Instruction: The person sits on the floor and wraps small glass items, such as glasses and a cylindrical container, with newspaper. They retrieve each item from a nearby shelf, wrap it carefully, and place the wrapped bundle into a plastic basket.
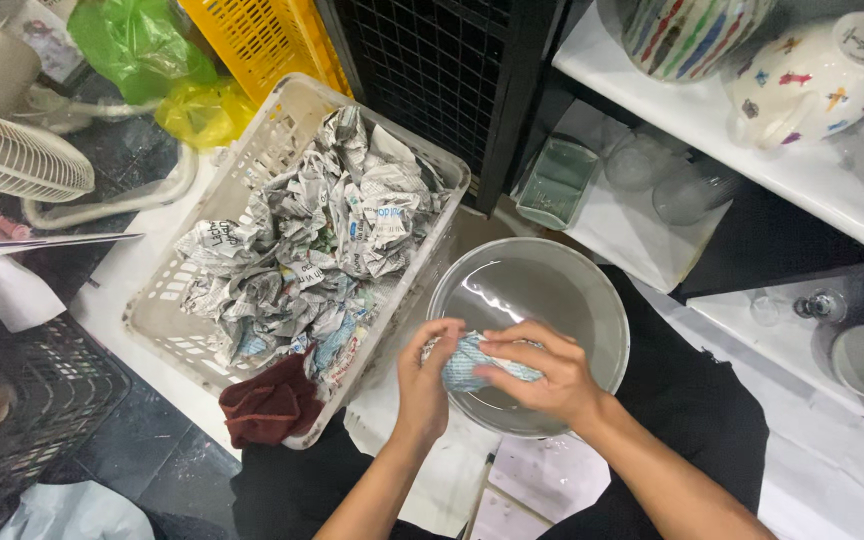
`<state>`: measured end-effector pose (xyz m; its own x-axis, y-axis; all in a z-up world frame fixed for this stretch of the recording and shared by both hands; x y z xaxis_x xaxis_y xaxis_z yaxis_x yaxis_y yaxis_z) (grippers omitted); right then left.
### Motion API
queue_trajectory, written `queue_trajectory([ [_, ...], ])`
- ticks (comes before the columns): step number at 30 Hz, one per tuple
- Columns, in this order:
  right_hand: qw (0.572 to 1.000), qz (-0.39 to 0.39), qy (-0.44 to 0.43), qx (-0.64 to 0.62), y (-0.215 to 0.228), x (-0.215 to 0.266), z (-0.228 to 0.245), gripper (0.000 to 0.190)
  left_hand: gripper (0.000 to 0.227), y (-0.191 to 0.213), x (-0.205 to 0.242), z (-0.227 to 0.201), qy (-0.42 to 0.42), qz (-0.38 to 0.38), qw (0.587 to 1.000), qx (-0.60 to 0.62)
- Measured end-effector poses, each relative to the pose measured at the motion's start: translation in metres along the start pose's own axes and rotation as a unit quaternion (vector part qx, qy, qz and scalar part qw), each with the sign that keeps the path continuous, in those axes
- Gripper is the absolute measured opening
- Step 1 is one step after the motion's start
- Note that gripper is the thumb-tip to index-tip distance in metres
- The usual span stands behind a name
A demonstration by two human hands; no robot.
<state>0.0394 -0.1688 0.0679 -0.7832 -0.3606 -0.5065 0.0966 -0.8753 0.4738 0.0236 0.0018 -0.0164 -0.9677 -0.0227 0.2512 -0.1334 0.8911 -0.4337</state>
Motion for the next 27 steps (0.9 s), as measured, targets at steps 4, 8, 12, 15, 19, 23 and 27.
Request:
queue_trajectory([
  [4,0.994,-0.031,-0.1,-0.037,0.002,0.004,-0.009,0.007,0.018,-0.007,0.001,-0.002,0.015,0.056,0.996,-0.063],
  [8,0.99,-0.039,-0.128,-0.048,0.011,0.003,-0.015,0.004,0.032,-0.013,0.0,-0.021,0.046,0.138,0.978,-0.15],
  [12,0.986,0.024,-0.147,-0.075,0.014,-0.002,-0.021,0.005,0.059,-0.023,0.0,-0.048,0.044,0.253,0.935,-0.243],
  [15,0.984,0.061,-0.143,-0.085,0.009,-0.002,-0.02,0.009,0.085,-0.029,0.004,-0.058,0.088,0.252,0.908,-0.323],
  [19,0.983,0.079,-0.148,-0.076,-0.002,-0.002,-0.021,0.016,0.084,-0.038,0.011,-0.053,0.068,0.251,0.805,-0.533],
  [23,0.976,0.055,-0.205,-0.042,-0.011,0.002,-0.026,0.019,0.067,-0.038,0.011,-0.042,-0.01,0.193,0.794,-0.577],
  [27,0.945,-0.028,-0.32,-0.065,-0.016,0.011,-0.032,0.02,0.052,-0.035,0.012,-0.029,-0.018,0.175,0.8,-0.573],
])
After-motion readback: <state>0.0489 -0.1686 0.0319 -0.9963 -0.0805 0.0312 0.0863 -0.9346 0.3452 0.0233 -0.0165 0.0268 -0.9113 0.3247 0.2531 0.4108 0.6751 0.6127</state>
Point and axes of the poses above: each hand's wrist, its own x-axis away from the middle knuckle, its own y-axis out of the back of the hand, z = x × y, the point moved 4 cm from there along -x, towards the middle knuckle, and after that the axes turned 4 degrees about z, right-handed, at the moved point
